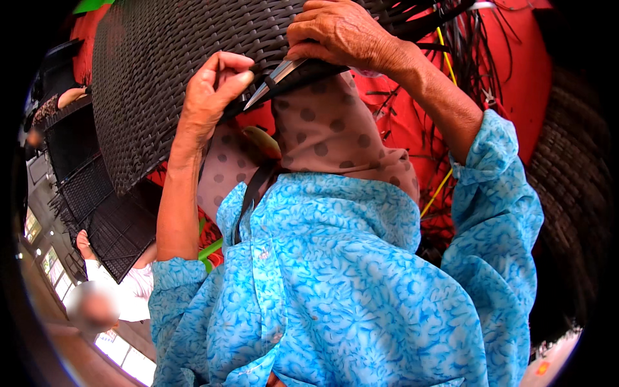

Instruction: The person weaves and tucks plastic wicker strips into the edge of a woven panel, cuts excess strips using shears, and then lifts and sets the panel onto a stack.

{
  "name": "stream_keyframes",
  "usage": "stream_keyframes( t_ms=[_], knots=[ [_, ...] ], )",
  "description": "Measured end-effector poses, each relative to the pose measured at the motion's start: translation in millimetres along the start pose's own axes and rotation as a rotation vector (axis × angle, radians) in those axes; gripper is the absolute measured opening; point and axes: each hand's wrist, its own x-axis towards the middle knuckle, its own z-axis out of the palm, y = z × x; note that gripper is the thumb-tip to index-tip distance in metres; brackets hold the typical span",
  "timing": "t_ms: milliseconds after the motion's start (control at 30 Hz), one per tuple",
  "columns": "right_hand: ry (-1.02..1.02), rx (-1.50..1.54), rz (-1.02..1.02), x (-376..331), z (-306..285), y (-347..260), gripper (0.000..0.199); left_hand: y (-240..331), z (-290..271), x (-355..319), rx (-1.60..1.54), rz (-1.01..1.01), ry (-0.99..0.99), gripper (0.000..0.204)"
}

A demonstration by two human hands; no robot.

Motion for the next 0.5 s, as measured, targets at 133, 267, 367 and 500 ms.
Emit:
stream_keyframes(
  t_ms=[133,267,367,500],
  knots=[
    [0.067,-0.060,0.071,-8.7,1.0,-1.0,0.022,4.8,-5.7,-15.0,-0.416,-0.061,-0.051,0.043],
    [0.101,-0.064,0.054,-7.8,1.6,1.3,0.022,11.5,-7.6,-37.0,-0.299,0.109,0.051,0.044],
    [0.120,-0.023,0.046,-7.7,2.8,2.2,0.022,14.3,-9.2,-46.1,-0.013,0.061,0.088,0.029],
    [0.100,-0.016,0.072,-9.6,3.5,2.2,0.023,16.0,-0.8,-42.7,0.270,0.232,0.126,0.025]
  ],
)
